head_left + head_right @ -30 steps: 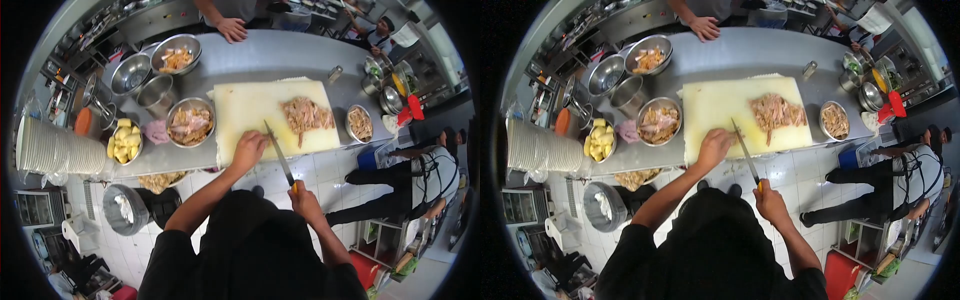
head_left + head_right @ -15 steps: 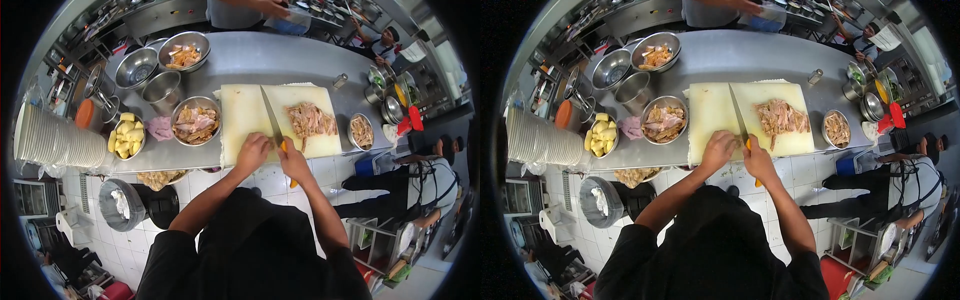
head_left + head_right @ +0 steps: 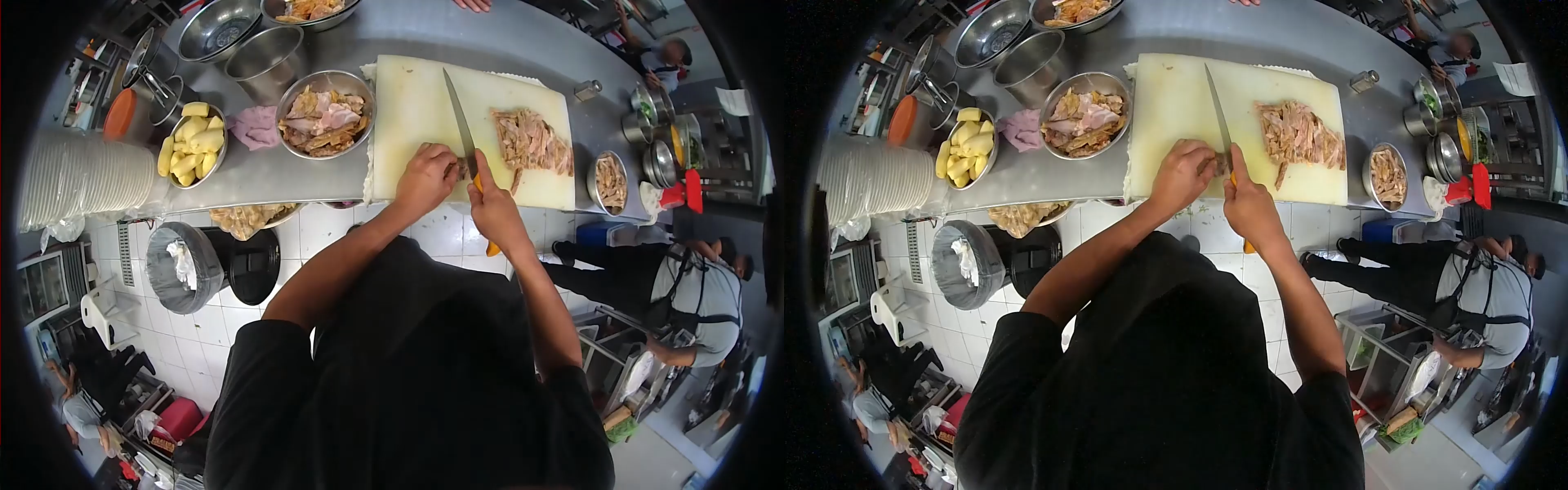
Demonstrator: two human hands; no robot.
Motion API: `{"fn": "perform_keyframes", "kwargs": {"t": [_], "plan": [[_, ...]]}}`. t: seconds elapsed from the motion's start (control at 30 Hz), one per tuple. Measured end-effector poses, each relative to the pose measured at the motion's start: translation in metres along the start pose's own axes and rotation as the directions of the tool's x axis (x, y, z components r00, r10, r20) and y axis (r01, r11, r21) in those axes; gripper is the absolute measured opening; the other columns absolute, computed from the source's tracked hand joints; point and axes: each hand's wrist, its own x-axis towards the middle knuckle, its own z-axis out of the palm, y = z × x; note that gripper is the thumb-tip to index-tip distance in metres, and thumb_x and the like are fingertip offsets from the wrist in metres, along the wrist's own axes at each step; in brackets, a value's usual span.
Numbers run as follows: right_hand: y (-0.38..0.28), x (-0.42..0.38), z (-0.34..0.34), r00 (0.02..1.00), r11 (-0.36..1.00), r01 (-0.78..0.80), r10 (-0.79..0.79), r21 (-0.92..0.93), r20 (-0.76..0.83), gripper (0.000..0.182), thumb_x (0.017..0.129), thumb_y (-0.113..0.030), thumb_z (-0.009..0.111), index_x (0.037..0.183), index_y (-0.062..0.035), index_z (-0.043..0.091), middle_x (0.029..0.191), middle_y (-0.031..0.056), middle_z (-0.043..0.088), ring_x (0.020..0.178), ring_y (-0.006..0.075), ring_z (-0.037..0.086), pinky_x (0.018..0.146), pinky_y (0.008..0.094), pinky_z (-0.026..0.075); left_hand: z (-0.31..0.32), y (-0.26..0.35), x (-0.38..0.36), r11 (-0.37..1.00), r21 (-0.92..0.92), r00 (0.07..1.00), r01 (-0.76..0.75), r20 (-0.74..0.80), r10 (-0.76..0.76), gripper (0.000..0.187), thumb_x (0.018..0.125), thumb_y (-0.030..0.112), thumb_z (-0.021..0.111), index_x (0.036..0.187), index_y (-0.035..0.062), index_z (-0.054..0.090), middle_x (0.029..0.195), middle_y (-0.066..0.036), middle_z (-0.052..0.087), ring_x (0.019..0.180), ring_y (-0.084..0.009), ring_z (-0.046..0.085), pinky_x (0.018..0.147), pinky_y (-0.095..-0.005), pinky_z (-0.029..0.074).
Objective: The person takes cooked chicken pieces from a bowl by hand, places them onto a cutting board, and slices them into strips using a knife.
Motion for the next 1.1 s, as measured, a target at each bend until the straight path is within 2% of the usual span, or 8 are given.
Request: {"fn": "perform_keyframes", "kwargs": {"t": [0.1, 0.2, 0.37, 0.5, 0.57, 0.73, 0.87, 1.1], "plan": [[0.013, 0.002, 0.013, 0.998, 0.998, 0.053, -0.052, 0.027, -0.037, 0.065, 0.094, -0.014, 0.049, 0.152, -0.0133, 0.018, 0.076, 0.0329, 0.062, 0.075, 0.0510, 0.061, 0.072, 0.0577, 0.048, -0.002, 0.001, 0.002, 1.000, 0.010, 0.998, -0.015, 0.061, 0.014, 0.013, 0.076, 0.005, 0.068, 0.088, -0.0006, 0.067, 0.094, -0.013, 0.065, 0.091, -0.0331, 0.060, 0.081, -0.0406, 0.050], [0.020, 0.004, 0.021, 0.994, 0.995, 0.088, -0.084, 0.052, -0.074, 0.066, 0.094, -0.013, 0.049, 0.152, -0.0133, 0.018, 0.071, 0.0318, 0.061, 0.068, 0.0512, 0.060, 0.067, 0.0588, 0.048, 0.006, -0.002, 0.000, 0.996, 0.041, 0.997, -0.078, -0.007, 0.079, 0.005, 0.076, 0.003, 0.065, 0.079, -0.0009, 0.065, 0.087, -0.014, 0.062, 0.088, -0.0323, 0.059, 0.080, -0.0394, 0.050], [0.017, 0.002, 0.021, 0.995, 0.993, 0.080, -0.074, 0.092, -0.068, 0.068, 0.093, -0.010, 0.048, 0.152, -0.0120, 0.015, 0.066, 0.0294, 0.060, 0.063, 0.0503, 0.059, 0.066, 0.0592, 0.048, -0.003, 0.008, 0.002, 0.997, 0.053, 0.997, -0.049, 0.057, 0.046, 0.017, 0.074, 0.002, 0.068, 0.090, -0.0002, 0.065, 0.094, -0.013, 0.064, 0.091, -0.0342, 0.060, 0.083, -0.0426, 0.049], [0.023, 0.010, 0.028, 0.990, 0.985, 0.107, -0.092, 0.137, -0.111, 0.070, 0.093, -0.011, 0.049, 0.152, -0.0092, 0.013, 0.069, 0.0309, 0.061, 0.067, 0.0510, 0.060, 0.069, 0.0581, 0.048, -0.002, 0.006, 0.005, 0.991, 0.064, 0.992, -0.119, 0.058, 0.115, 0.012, 0.074, 0.001, 0.066, 0.086, 0.0011, 0.063, 0.089, -0.012, 0.061, 0.087, -0.0311, 0.059, 0.079, -0.0400, 0.049], [0.023, 0.019, 0.021, 0.993, 0.986, 0.087, -0.074, 0.144, -0.088, 0.071, 0.093, -0.012, 0.050, 0.153, -0.0123, 0.011, 0.073, 0.0323, 0.062, 0.072, 0.0514, 0.060, 0.072, 0.0578, 0.048, -0.001, 0.003, 0.004, 0.989, 0.058, 0.989, -0.134, 0.067, 0.131, 0.013, 0.073, 0.000, 0.066, 0.086, 0.0012, 0.064, 0.090, -0.012, 0.062, 0.087, -0.0311, 0.059, 0.079, -0.0397, 0.049], [0.026, 0.022, 0.013, 0.995, 0.989, 0.087, -0.080, 0.118, -0.067, 0.071, 0.093, -0.012, 0.049, 0.153, -0.0163, 0.011, 0.075, 0.0330, 0.062, 0.074, 0.0517, 0.061, 0.074, 0.0579, 0.047, -0.001, 0.003, 0.003, 0.993, 0.061, 0.995, -0.099, 0.033, 0.097, 0.014, 0.075, 0.001, 0.066, 0.089, 0.0007, 0.065, 0.094, -0.012, 0.064, 0.089, -0.0318, 0.061, 0.080, -0.0400, 0.051], [0.006, 0.005, -0.001, 1.000, 0.990, 0.023, -0.023, 0.137, 0.000, 0.072, 0.092, -0.010, 0.049, 0.153, -0.0135, 0.011, 0.077, 0.0332, 0.062, 0.076, 0.0516, 0.061, 0.076, 0.0576, 0.047, 0.000, 0.003, 0.000, 1.000, 0.024, 1.000, -0.007, -0.012, 0.007, 0.013, 0.076, 0.001, 0.067, 0.089, -0.0002, 0.067, 0.096, -0.013, 0.065, 0.090, -0.0318, 0.062, 0.080, -0.0394, 0.052], [0.005, -0.004, 0.016, 1.000, 0.988, -0.008, 0.008, 0.157, 0.005, 0.072, 0.092, -0.010, 0.048, 0.153, -0.0104, 0.011, 0.077, 0.0331, 0.063, 0.075, 0.0511, 0.061, 0.076, 0.0576, 0.047, 0.004, 0.004, 0.001, 0.999, 0.038, 1.000, -0.019, -0.011, 0.019, 0.009, 0.076, 0.002, 0.066, 0.085, -0.0003, 0.067, 0.091, -0.012, 0.064, 0.088, -0.0314, 0.061, 0.080, -0.0391, 0.052]]}}
